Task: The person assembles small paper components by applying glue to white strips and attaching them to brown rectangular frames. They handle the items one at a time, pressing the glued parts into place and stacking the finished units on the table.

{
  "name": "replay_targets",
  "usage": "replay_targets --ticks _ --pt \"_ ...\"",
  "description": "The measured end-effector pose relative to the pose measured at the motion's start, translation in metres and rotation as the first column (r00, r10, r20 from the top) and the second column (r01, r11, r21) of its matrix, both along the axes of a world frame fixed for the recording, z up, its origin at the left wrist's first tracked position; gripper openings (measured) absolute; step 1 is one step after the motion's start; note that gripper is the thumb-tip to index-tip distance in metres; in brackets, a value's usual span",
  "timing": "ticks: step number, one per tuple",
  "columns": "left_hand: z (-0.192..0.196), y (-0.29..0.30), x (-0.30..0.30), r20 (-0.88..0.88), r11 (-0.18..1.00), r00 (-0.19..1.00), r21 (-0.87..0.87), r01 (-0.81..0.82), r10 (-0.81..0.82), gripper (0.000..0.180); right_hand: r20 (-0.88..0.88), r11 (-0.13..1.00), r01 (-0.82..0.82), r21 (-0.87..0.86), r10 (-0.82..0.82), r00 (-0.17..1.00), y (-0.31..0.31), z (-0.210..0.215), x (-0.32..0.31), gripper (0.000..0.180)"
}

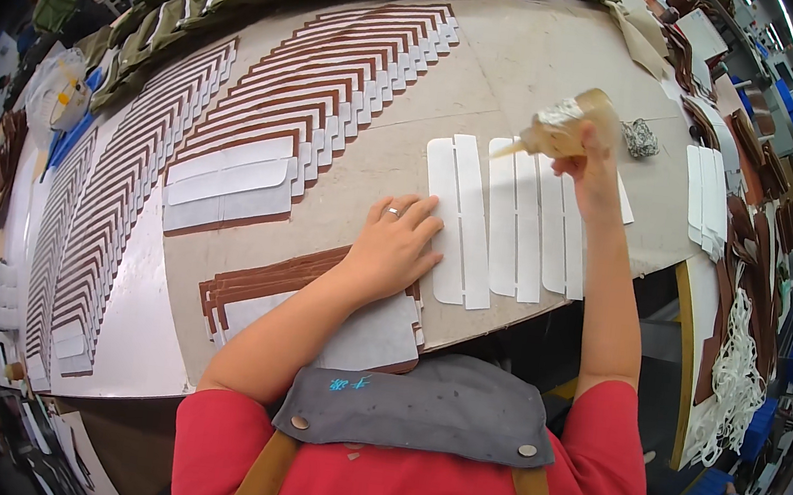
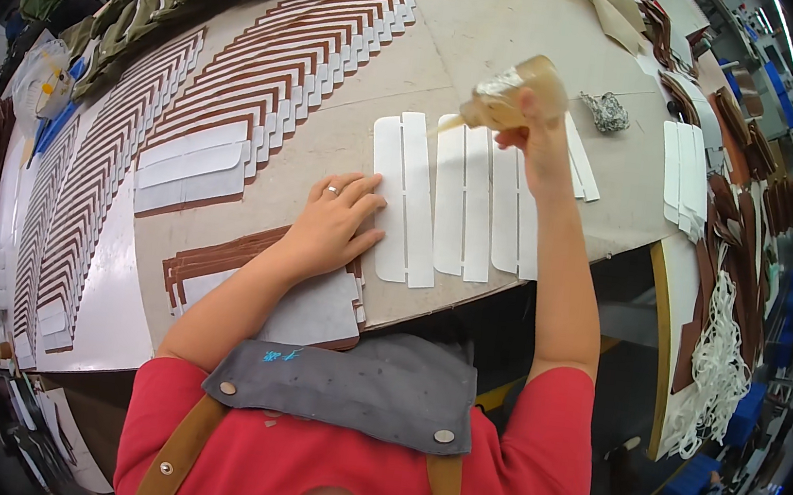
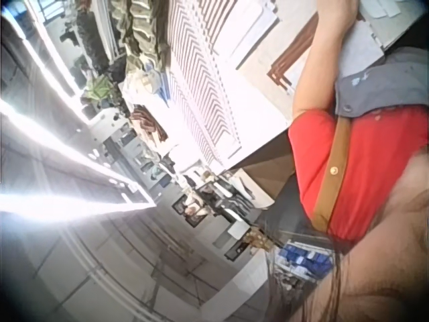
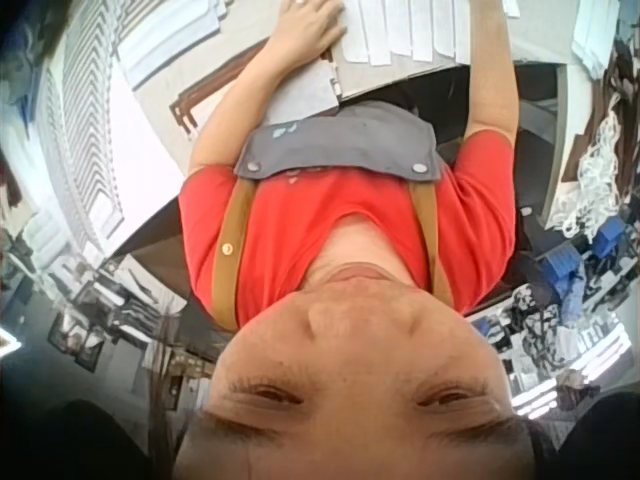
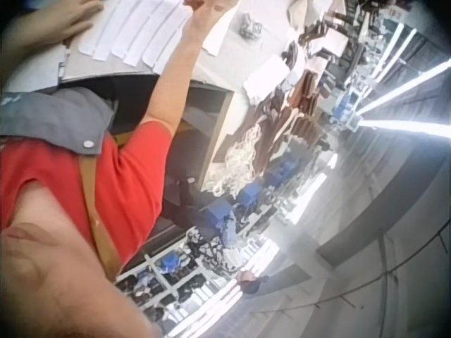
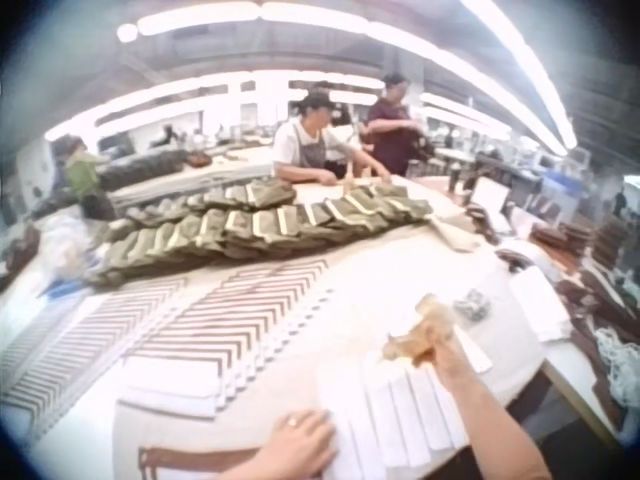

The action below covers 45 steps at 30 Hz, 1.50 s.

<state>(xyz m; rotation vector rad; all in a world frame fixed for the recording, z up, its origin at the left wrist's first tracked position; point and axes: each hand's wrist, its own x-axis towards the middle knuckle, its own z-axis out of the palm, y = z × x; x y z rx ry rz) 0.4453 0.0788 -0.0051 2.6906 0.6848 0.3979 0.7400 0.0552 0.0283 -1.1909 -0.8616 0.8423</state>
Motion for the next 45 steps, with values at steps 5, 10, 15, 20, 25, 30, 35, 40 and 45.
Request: replay_targets --ticks 5,10,15,20,25,30,35,40,45 --pt "0.0 0.0 0.0 -0.013 1.0 1.0 -0.01 -0.005 0.004 0.032 0.139 1.0 0.014 -0.019 -0.012 0.99 0.032 0.005 -0.029 0.048" --pt "-0.001 0.001 -0.001 -0.001 1.0 1.0 -0.008 -0.007 0.007 0.035 0.194 0.999 0.049 0.022 -0.053 0.98 0.049 -0.002 -0.041 0.046" --pt "-0.001 0.001 -0.001 -0.004 1.0 1.0 -0.014 -0.008 0.008 0.033 0.213 0.991 0.125 0.047 -0.132 0.968 0.055 -0.011 -0.043 0.047" --pt "0.001 0.0 -0.001 -0.01 1.0 1.0 -0.014 -0.014 0.014 0.033 0.21 0.99 0.129 0.056 -0.138 0.968 0.056 -0.014 -0.043 0.047" --pt "0.001 0.0 -0.001 -0.021 1.0 1.0 -0.016 -0.013 0.012 0.033 0.185 0.996 0.084 0.001 -0.082 0.979 0.042 -0.014 -0.04 0.045" --pt "0.002 0.0 -0.001 -0.024 1.0 1.0 -0.021 -0.014 0.013 0.033 0.169 0.995 0.081 -0.051 -0.072 0.983 0.016 -0.013 -0.049 0.043" --pt "0.002 0.0 -0.001 -0.023 1.0 1.0 -0.022 -0.009 0.009 0.033 0.138 0.993 0.043 -0.107 -0.028 0.99 -0.016 -0.012 -0.058 0.044" --pt "0.001 -0.001 -0.001 -0.032 1.0 0.999 -0.014 -0.02 0.019 0.033 0.071 0.988 0.009 -0.156 0.002 0.997 -0.05 -0.018 -0.066 0.047" --pt "0.001 -0.001 0.0 -0.031 1.0 0.999 -0.008 -0.015 0.014 0.033 -0.002 0.978 -0.09 -0.19 0.091 0.996 -0.084 -0.025 -0.069 0.052"
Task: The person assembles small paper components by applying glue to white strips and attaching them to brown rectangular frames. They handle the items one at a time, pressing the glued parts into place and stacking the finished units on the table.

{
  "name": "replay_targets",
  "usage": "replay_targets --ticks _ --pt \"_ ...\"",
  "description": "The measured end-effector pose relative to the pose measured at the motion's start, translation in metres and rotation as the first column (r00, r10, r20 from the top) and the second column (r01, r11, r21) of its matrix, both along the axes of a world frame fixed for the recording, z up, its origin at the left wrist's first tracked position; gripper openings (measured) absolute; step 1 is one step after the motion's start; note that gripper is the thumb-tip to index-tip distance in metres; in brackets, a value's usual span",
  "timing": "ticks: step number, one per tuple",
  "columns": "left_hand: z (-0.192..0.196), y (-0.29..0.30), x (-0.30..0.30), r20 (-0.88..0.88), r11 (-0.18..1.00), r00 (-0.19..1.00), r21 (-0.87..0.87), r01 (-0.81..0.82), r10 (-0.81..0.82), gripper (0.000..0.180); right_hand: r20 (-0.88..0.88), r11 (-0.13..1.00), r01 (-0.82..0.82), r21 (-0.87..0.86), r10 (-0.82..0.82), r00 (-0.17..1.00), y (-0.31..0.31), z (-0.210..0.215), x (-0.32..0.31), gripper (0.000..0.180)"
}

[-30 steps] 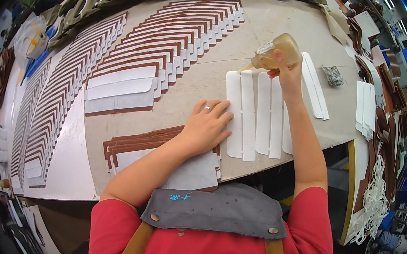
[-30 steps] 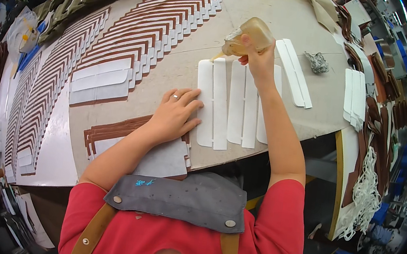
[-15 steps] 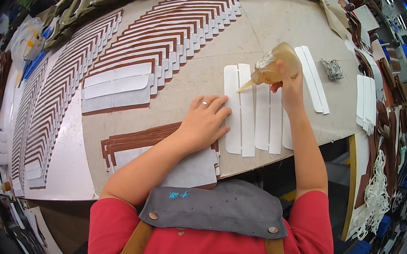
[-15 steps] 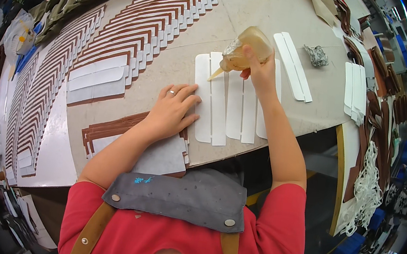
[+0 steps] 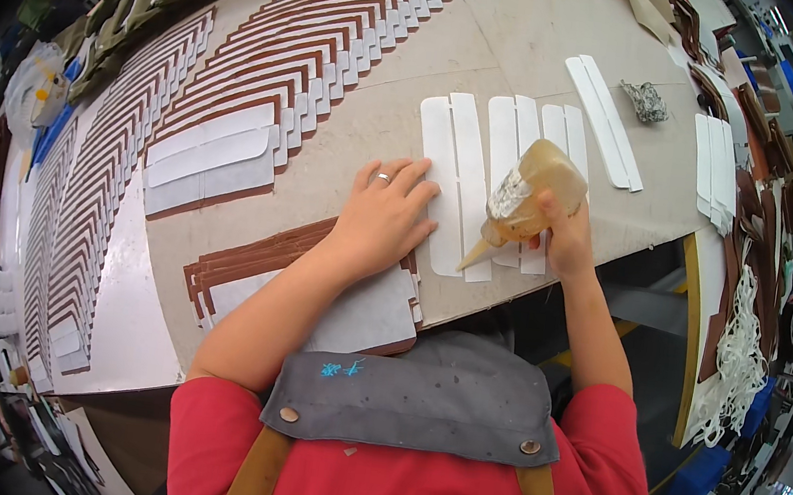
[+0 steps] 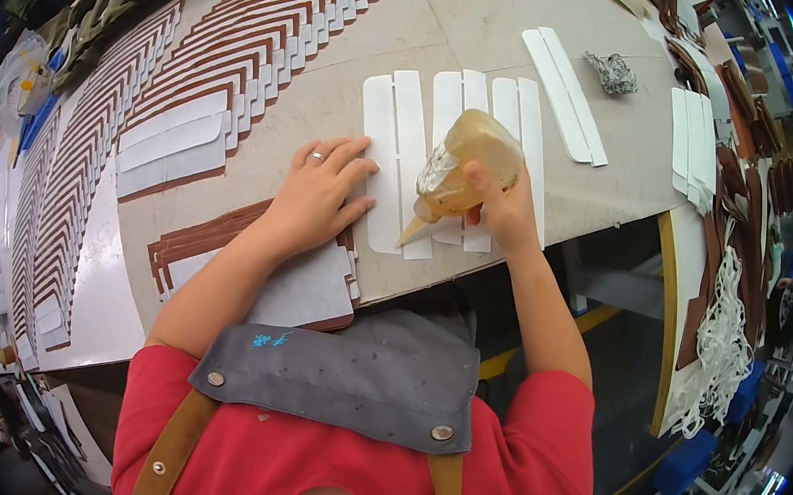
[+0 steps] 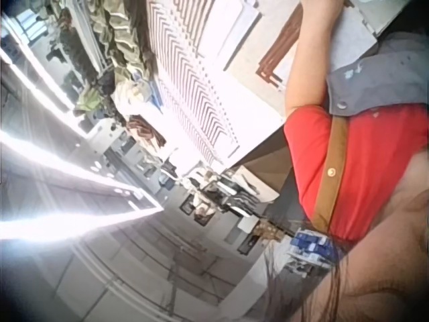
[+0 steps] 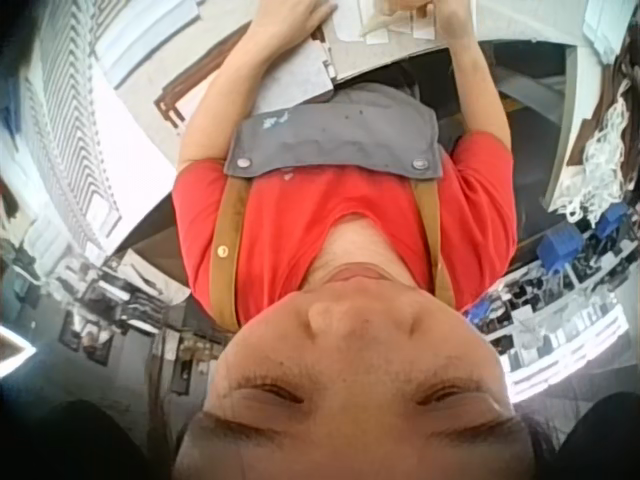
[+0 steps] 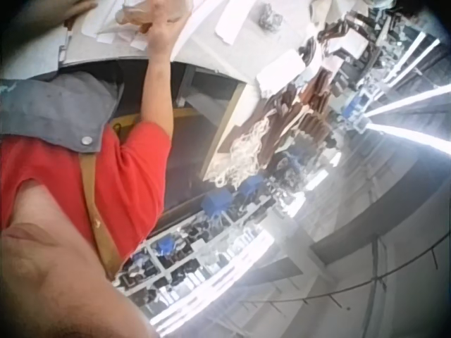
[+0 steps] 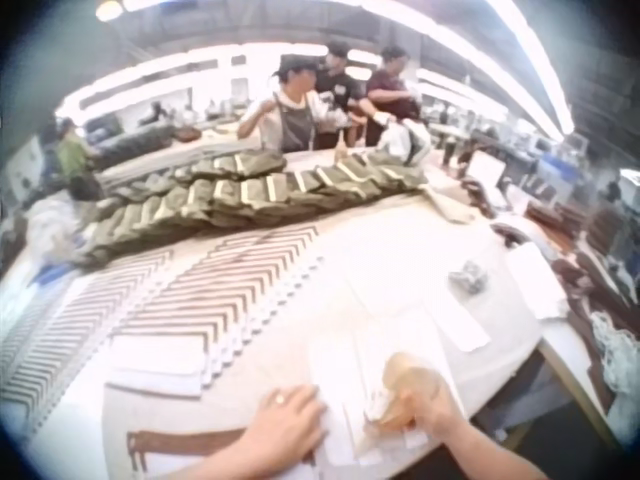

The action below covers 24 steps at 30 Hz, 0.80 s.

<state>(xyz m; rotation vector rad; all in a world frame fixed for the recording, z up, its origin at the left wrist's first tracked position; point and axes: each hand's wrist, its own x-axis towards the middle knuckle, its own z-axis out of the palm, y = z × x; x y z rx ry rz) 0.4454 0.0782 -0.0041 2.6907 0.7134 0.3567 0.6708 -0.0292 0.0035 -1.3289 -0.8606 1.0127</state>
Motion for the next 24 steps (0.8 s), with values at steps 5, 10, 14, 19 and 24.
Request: replay_targets --ticks 5,10,14,19,24 --pt "-0.002 -0.001 -0.002 0.009 1.0 1.0 0.011 -0.013 0.013 0.032 -0.341 0.996 0.054 0.078 -0.024 0.94 0.007 0.017 0.005 0.056" --pt "0.001 0.0 0.001 0.0 1.0 1.0 0.004 -0.002 0.002 0.032 -0.299 0.979 0.068 0.192 -0.008 0.954 0.062 0.02 0.046 0.057" --pt "0.0 0.002 0.0 0.001 1.0 1.0 -0.004 -0.002 0.002 0.033 -0.006 0.972 0.107 0.207 -0.108 0.994 0.106 0.027 0.041 0.049" --pt "0.002 0.002 -0.001 0.001 1.0 1.0 -0.015 -0.003 0.003 0.034 0.142 0.966 0.102 0.238 -0.138 0.98 0.138 0.022 0.045 0.047" --pt "0.002 0.001 -0.002 -0.009 1.0 1.0 -0.024 -0.005 0.005 0.034 0.162 0.967 0.102 0.235 -0.143 0.976 0.144 0.015 0.045 0.044"
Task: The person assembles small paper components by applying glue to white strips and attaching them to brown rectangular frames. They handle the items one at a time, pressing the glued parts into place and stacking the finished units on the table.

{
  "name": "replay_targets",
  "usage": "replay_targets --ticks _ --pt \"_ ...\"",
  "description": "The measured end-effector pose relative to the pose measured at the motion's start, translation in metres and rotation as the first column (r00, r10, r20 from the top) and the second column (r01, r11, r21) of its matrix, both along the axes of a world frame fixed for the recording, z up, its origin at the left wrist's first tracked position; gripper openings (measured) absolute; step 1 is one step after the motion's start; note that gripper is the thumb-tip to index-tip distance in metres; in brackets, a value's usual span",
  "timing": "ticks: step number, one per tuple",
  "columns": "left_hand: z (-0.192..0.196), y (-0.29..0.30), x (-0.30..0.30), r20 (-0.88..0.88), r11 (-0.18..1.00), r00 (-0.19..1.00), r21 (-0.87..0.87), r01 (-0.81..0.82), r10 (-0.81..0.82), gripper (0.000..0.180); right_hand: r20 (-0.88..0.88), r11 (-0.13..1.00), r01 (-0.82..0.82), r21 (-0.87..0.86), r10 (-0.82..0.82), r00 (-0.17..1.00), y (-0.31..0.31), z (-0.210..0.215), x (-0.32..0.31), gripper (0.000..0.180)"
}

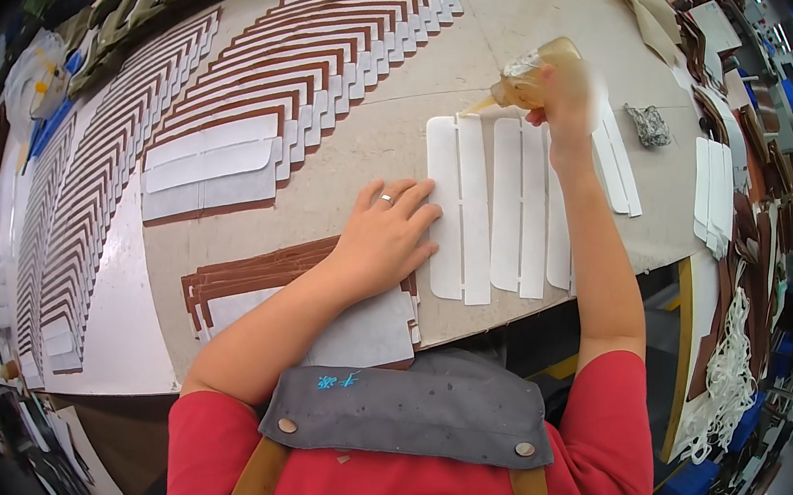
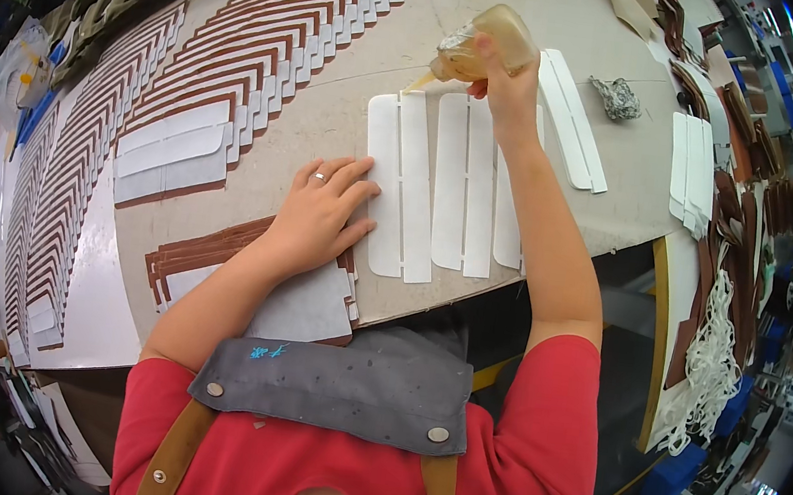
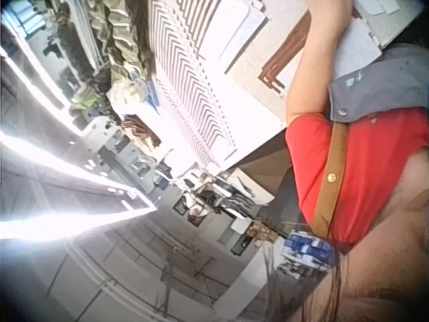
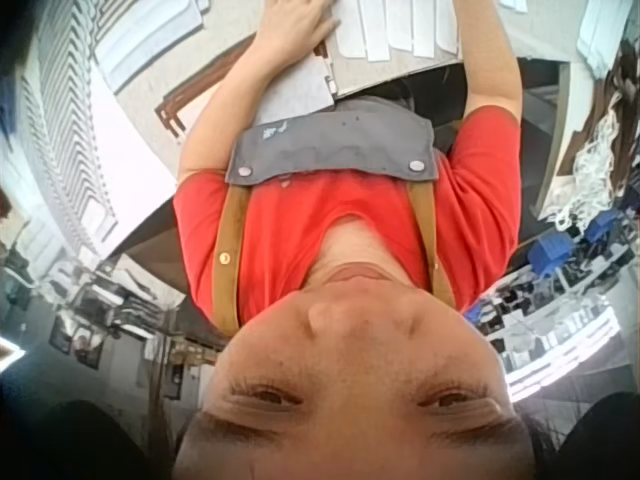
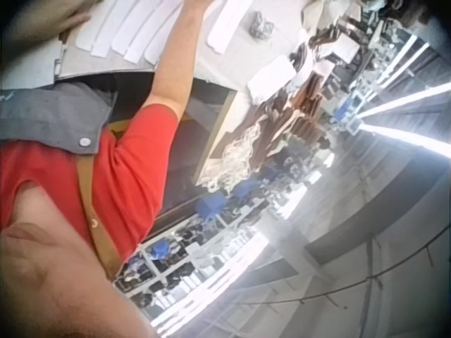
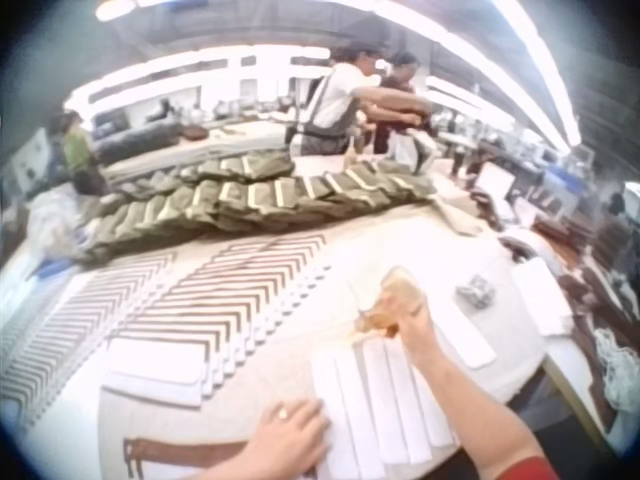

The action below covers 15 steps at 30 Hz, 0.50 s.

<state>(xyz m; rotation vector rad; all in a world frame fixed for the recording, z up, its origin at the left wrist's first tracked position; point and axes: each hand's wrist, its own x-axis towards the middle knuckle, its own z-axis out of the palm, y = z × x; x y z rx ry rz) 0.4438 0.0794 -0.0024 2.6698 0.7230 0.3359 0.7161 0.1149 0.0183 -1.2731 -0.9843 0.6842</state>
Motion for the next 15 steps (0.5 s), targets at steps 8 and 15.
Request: replay_targets --ticks 8,15 --pt "-0.001 0.0 0.0 0.019 1.0 1.0 -0.01 0.001 -0.001 0.034 -0.047 0.989 -0.009 -0.149 0.002 0.999 -0.039 -0.002 -0.007 0.049" --pt "-0.001 0.0 0.001 0.013 1.0 1.0 0.004 -0.003 0.003 0.032 -0.167 0.965 -0.146 -0.218 0.111 0.98 -0.105 -0.003 -0.025 0.053"
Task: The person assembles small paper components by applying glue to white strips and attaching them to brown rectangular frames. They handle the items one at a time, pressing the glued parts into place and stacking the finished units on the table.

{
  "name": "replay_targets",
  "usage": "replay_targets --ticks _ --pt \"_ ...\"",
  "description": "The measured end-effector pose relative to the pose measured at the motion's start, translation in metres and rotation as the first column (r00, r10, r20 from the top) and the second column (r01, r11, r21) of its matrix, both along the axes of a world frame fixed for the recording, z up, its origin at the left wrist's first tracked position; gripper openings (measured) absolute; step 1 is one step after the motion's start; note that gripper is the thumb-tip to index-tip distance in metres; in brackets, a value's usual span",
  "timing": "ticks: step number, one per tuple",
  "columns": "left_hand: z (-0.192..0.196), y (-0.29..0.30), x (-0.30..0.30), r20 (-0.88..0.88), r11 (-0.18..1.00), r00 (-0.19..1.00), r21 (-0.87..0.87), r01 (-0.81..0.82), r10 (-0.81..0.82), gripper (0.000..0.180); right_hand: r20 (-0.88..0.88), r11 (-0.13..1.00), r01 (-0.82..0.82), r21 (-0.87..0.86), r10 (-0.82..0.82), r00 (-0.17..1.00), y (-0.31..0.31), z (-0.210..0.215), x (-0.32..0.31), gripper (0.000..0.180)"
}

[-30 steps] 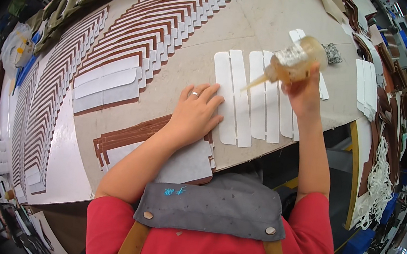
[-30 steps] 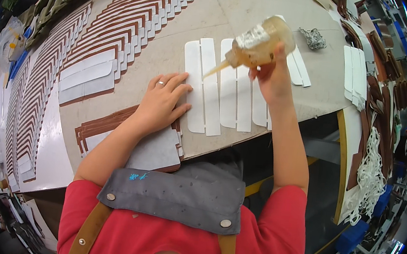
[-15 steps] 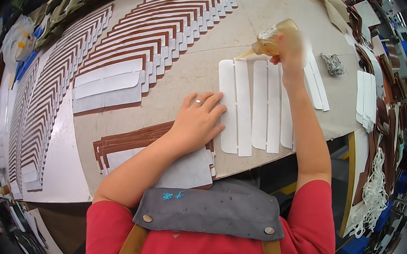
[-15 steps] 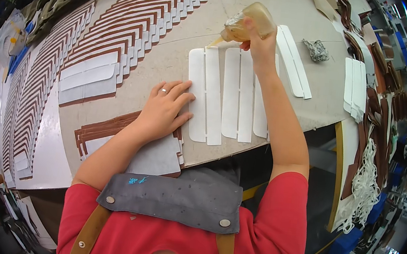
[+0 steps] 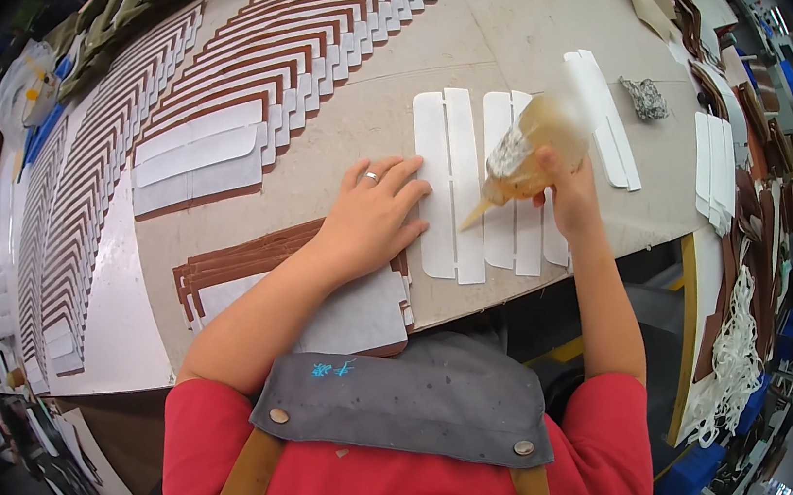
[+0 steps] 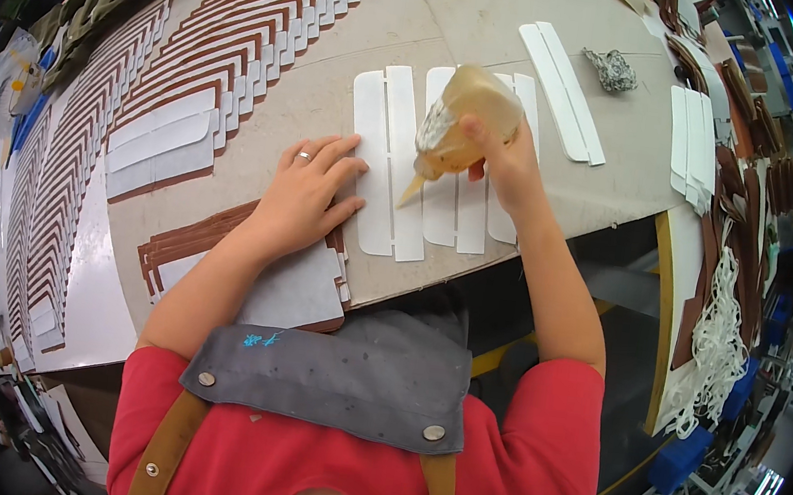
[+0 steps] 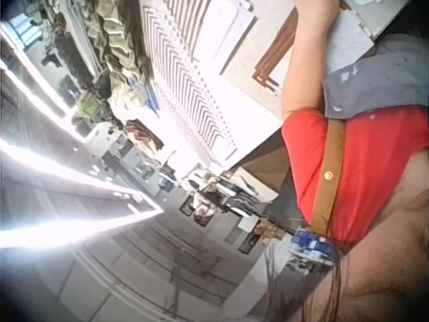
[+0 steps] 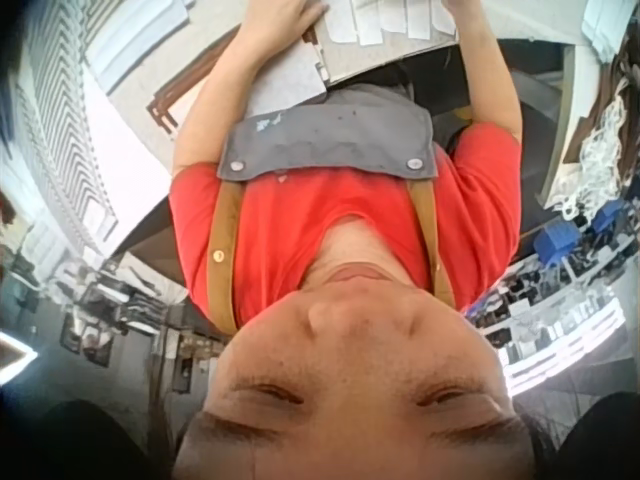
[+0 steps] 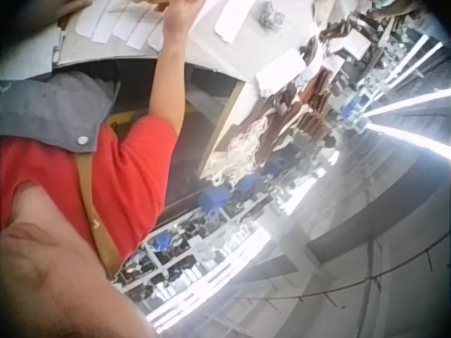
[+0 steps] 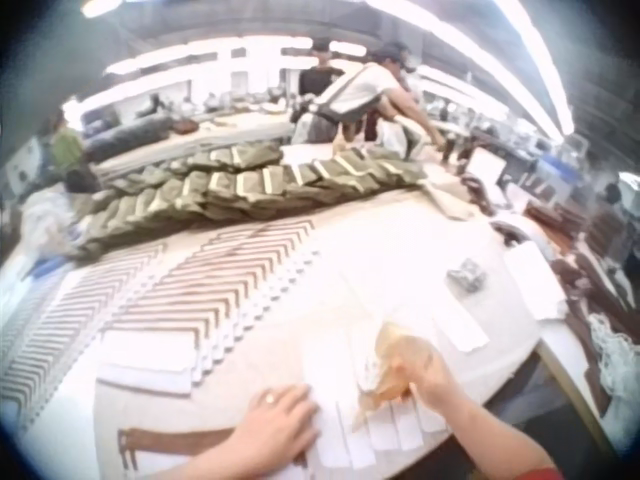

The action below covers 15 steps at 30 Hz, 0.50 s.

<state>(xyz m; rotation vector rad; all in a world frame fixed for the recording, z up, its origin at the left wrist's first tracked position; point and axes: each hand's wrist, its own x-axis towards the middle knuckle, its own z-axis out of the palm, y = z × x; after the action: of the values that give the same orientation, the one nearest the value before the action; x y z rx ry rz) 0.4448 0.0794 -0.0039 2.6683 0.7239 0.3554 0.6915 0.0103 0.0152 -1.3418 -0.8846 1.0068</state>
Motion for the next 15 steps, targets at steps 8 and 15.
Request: replay_targets --ticks 8,15 --pt "0.001 0.001 0.0 0.008 1.0 1.0 0.008 0.011 -0.011 0.032 0.229 0.951 -0.237 0.196 0.191 0.955 -0.048 0.014 -0.016 0.075" --pt "0.002 0.001 -0.001 0.01 1.0 1.0 0.005 -0.005 0.005 0.032 0.487 0.904 -0.391 0.173 0.267 0.832 -0.054 0.034 -0.004 0.083"
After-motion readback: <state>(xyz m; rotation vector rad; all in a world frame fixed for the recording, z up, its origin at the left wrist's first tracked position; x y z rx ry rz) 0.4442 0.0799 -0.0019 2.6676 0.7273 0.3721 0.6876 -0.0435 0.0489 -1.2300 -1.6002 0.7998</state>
